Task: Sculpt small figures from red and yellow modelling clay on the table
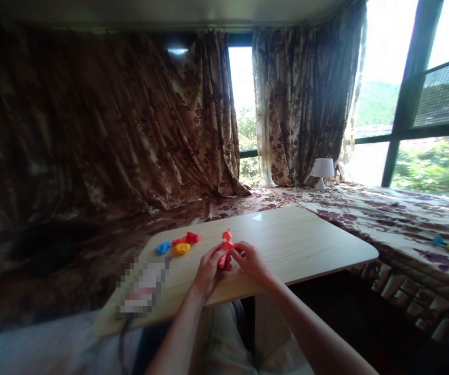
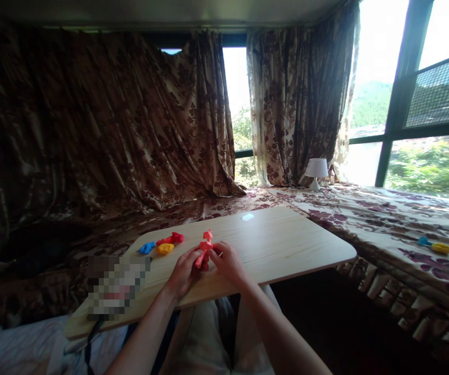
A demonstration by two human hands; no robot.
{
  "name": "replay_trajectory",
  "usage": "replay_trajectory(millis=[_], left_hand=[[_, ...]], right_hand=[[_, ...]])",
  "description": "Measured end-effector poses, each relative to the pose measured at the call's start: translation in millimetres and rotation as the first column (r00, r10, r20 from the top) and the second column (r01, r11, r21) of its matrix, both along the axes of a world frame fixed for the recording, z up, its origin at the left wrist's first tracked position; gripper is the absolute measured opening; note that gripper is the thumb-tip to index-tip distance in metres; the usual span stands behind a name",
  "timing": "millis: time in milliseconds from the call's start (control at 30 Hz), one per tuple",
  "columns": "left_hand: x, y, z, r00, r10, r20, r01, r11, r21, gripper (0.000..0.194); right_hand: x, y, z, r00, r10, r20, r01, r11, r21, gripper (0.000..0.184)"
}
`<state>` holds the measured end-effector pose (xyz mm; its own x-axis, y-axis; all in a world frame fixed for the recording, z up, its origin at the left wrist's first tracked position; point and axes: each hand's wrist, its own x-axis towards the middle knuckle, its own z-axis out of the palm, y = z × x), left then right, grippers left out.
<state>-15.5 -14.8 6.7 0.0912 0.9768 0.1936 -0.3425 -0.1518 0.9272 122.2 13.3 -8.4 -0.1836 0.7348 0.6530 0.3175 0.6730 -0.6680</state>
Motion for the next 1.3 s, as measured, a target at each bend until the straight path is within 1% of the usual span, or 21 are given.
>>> replay_trajectory(millis=[100,200,267,333,400,467,567,667,767,867,1000,1067,1133,1233,1300], left_hand=[[0.9,-2.6,2.1,1.000,-0.022,-0.020,0.022,1.000,-0.002,0.021],[1.4,-4.2,3.9,0.998,-0.048,-0.033,0.048,0.999,0.001,0.021],[1.3,-4.4,4.5,0.999,-0.045,-0.014,0.045,0.999,-0.013,0.022],[1.1,-4.0,4.2,0.999,-0.024,0.029,0.025,0.999,-0.033,0.022],[1.0,-3.0,3.1,0.997,-0.010,0.074,0.013,0.999,-0.040,0.020],[1.1,-1.8,1.2,0.995,-0.019,0.098,0.021,1.000,-0.022,0.019],[1.4,-0.1,-2.2,0.996,-0.011,0.089,0.012,1.000,-0.002,0.020],[1.6,0.3,-4.1,0.998,0.029,0.050,-0.029,1.000,0.001,0.016],[1.7,-0.6,-3.6,1.000,0.013,0.025,-0.014,1.000,0.007,0.015],[1.8,-1.0,-2.3,1.000,0.020,0.023,-0.020,1.000,0.005,0.015],[1.6,0.5,-2.4,0.998,0.037,0.047,-0.036,0.999,-0.019,0.017],[1.4,0.9,-3.0,0.998,0.026,0.050,-0.026,1.000,-0.013,0.017],[1.4,0.4,-3.5,1.000,0.010,0.025,-0.010,1.000,0.013,0.018],[1.5,-1.2,-3.7,1.000,0.006,-0.028,-0.005,0.999,0.052,0.018],[1.5,-1.8,-3.8,0.999,0.014,-0.048,-0.011,0.998,0.060,0.019]], right_hand=[[-0.1,1.4,-1.9,1.000,-0.005,-0.006,0.005,1.000,-0.001,0.020],[-0.4,-0.5,0.1,0.998,-0.054,0.019,0.054,0.998,0.027,0.022],[-0.4,-2.5,3.1,0.995,-0.089,0.033,0.088,0.995,0.036,0.024],[-0.5,-3.9,5.4,0.996,-0.091,0.024,0.091,0.996,0.012,0.027],[-0.8,-3.8,5.6,0.999,-0.050,-0.009,0.050,0.998,-0.043,0.026],[-1.5,-2.1,3.5,0.999,0.018,-0.041,-0.022,0.995,-0.100,0.021],[-2.8,1.1,-0.9,0.994,0.084,-0.073,-0.093,0.987,-0.129,0.018],[-3.2,1.4,-2.0,0.997,0.054,-0.046,-0.057,0.996,-0.073,0.019],[-2.5,-1.7,0.7,0.999,-0.033,0.026,0.032,0.999,0.018,0.019],[-1.3,-4.6,3.4,0.996,-0.086,0.030,0.084,0.996,0.039,0.021],[-0.3,-3.8,3.2,0.999,-0.033,-0.036,0.035,0.999,0.041,0.015],[-0.6,-2.4,1.8,0.999,-0.008,-0.051,0.011,0.998,0.056,0.018],[-1.2,-1.4,0.7,0.999,0.008,-0.052,-0.005,0.998,0.061,0.020],[-1.6,-1.3,0.4,0.997,0.009,-0.080,-0.005,0.998,0.055,0.014],[-1.2,-1.8,1.1,0.994,0.006,-0.111,0.000,0.998,0.059,0.015]])
